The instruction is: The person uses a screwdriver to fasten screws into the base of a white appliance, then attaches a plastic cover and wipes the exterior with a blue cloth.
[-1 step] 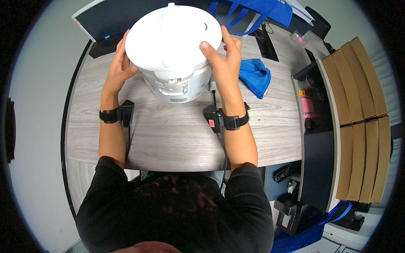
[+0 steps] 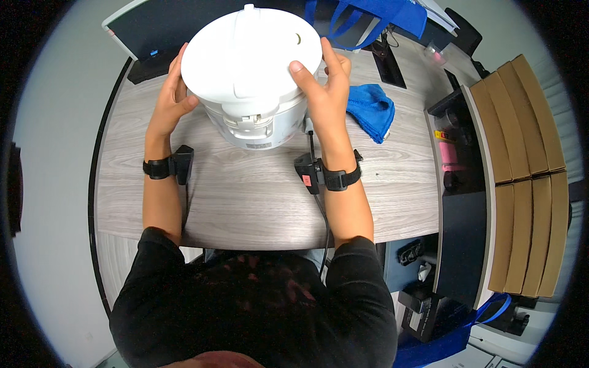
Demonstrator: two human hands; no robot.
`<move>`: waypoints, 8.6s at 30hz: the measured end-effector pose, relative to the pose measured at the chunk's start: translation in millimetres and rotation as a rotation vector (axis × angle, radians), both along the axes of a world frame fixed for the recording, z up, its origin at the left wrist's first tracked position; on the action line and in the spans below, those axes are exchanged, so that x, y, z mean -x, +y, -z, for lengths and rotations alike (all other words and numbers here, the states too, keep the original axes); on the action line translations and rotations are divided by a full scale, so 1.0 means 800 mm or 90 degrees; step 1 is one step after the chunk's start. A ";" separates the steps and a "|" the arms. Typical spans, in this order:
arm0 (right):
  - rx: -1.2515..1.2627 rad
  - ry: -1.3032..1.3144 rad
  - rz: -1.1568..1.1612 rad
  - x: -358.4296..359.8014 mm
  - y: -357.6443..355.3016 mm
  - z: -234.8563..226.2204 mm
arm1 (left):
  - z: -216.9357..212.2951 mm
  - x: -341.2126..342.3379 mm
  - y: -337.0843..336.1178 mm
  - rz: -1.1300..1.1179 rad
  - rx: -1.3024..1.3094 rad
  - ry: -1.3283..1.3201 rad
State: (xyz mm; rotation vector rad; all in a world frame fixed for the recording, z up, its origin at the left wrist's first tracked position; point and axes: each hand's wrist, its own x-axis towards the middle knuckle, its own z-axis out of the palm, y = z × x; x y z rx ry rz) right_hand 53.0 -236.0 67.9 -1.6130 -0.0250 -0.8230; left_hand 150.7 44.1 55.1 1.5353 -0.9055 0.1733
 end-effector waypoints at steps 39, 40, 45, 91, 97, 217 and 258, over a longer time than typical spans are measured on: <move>0.043 0.028 -0.049 0.002 -0.001 -0.003 | -0.003 0.030 -0.035 -0.085 0.003 0.128; 0.068 0.002 -0.029 0.001 -0.002 -0.002 | -0.004 0.030 -0.036 -0.082 0.007 0.130; 0.034 0.086 -0.076 0.005 0.000 -0.012 | -0.004 0.030 -0.035 -0.085 0.015 0.141; 0.063 0.086 -0.103 -0.005 -0.001 0.000 | -0.039 -0.066 -0.065 -0.319 -0.504 -0.281; 0.041 0.097 -0.116 -0.009 -0.004 0.002 | -0.042 -0.028 -0.048 -0.238 -0.178 -0.361; -0.296 0.197 0.307 0.319 -0.205 0.100 | 0.103 0.190 -0.376 0.195 -0.529 -0.010; -0.221 0.054 0.025 0.162 -0.119 0.085 | 0.112 0.169 -0.140 0.073 -0.094 0.405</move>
